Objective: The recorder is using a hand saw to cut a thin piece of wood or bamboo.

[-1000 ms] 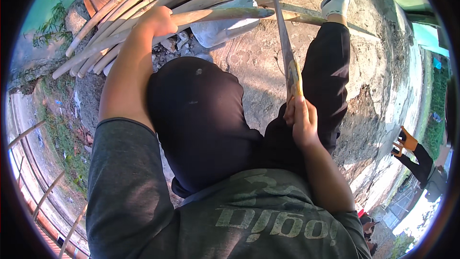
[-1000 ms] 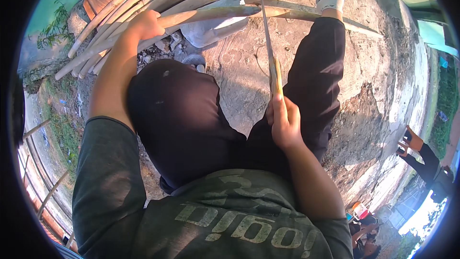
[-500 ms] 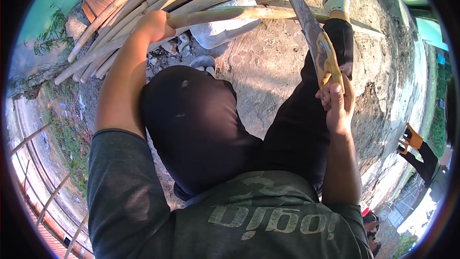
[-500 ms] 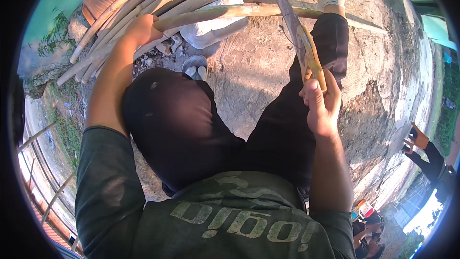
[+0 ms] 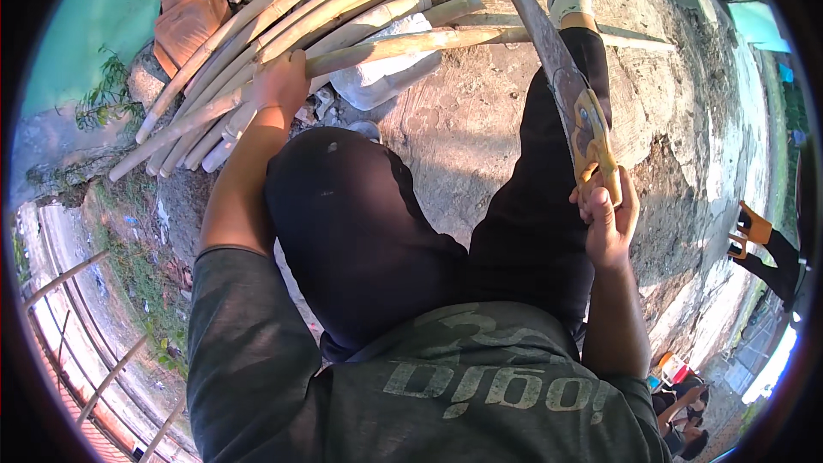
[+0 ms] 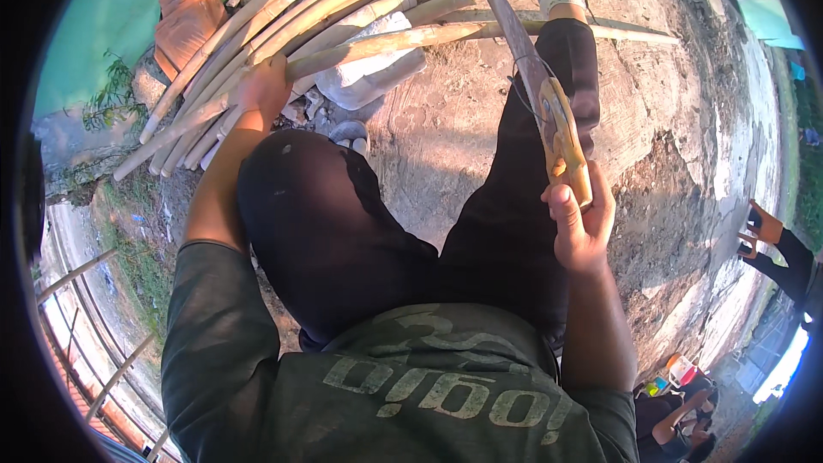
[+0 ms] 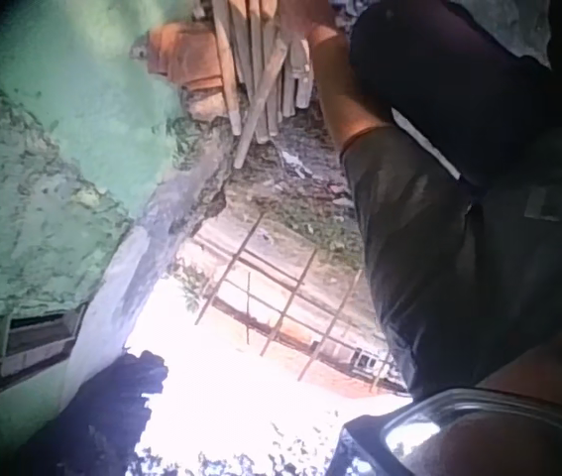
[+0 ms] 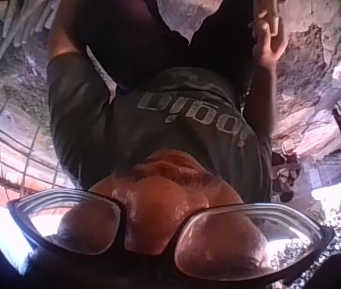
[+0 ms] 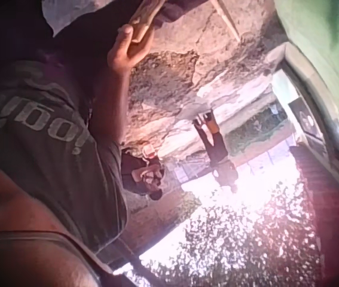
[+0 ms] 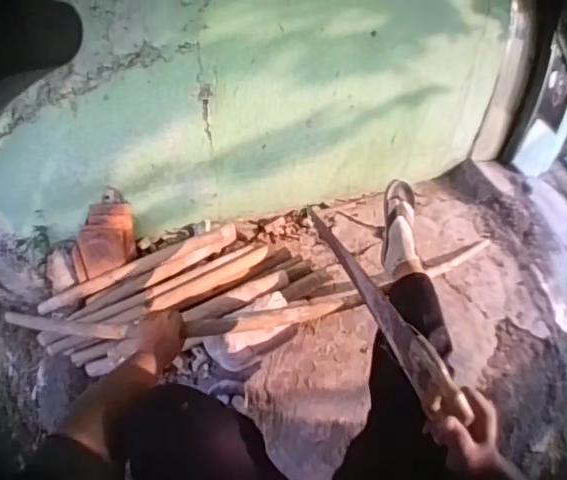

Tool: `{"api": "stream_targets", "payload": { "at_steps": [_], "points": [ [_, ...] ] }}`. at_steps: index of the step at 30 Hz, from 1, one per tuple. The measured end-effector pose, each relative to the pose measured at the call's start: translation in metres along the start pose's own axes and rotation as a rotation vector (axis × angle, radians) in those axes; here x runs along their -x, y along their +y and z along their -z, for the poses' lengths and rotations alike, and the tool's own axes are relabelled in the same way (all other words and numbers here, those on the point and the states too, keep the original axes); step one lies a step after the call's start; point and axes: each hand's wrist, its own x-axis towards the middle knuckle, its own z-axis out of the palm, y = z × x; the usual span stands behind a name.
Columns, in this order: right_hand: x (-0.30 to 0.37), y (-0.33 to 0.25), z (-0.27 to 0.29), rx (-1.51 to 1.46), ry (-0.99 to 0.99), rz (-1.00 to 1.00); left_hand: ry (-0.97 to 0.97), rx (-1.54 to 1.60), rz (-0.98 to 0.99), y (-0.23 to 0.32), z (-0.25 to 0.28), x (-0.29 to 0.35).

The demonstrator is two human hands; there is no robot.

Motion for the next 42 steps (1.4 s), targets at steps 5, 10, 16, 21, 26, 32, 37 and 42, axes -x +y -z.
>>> {"api": "stream_targets", "payload": {
  "at_steps": [5, 10, 16, 21, 26, 32, 37, 42],
  "points": [
    [0.024, -0.012, 0.007, 0.053, 0.055, -0.070, -0.094, 0.070, 0.001, 0.005, 0.012, -0.004],
    [0.028, -0.025, 0.002, 0.057, 0.054, -0.084, -0.203, 0.089, 0.028, -0.002, 0.019, 0.004],
    [0.014, -0.014, -0.010, -0.085, -0.019, -0.078, -0.239, 0.196, 0.062, -0.009, 0.020, 0.002],
    [0.004, -0.005, -0.022, -0.089, -0.063, -0.127, -0.343, 0.178, 0.114, -0.007, 0.021, -0.001],
    [0.001, -0.006, -0.029, -0.043, -0.105, -0.172, -0.372, 0.111, 0.107, -0.005, 0.026, -0.001],
    [0.005, 0.000, -0.032, -0.071, -0.089, -0.195, -0.366, 0.099, 0.066, -0.007, 0.024, -0.005],
    [0.005, -0.005, -0.036, -0.087, -0.083, -0.208, -0.373, 0.084, 0.079, -0.007, 0.022, -0.006],
    [0.007, -0.004, -0.036, -0.099, -0.095, -0.193, -0.371, 0.077, 0.086, -0.007, 0.023, -0.006]
  ]
}}
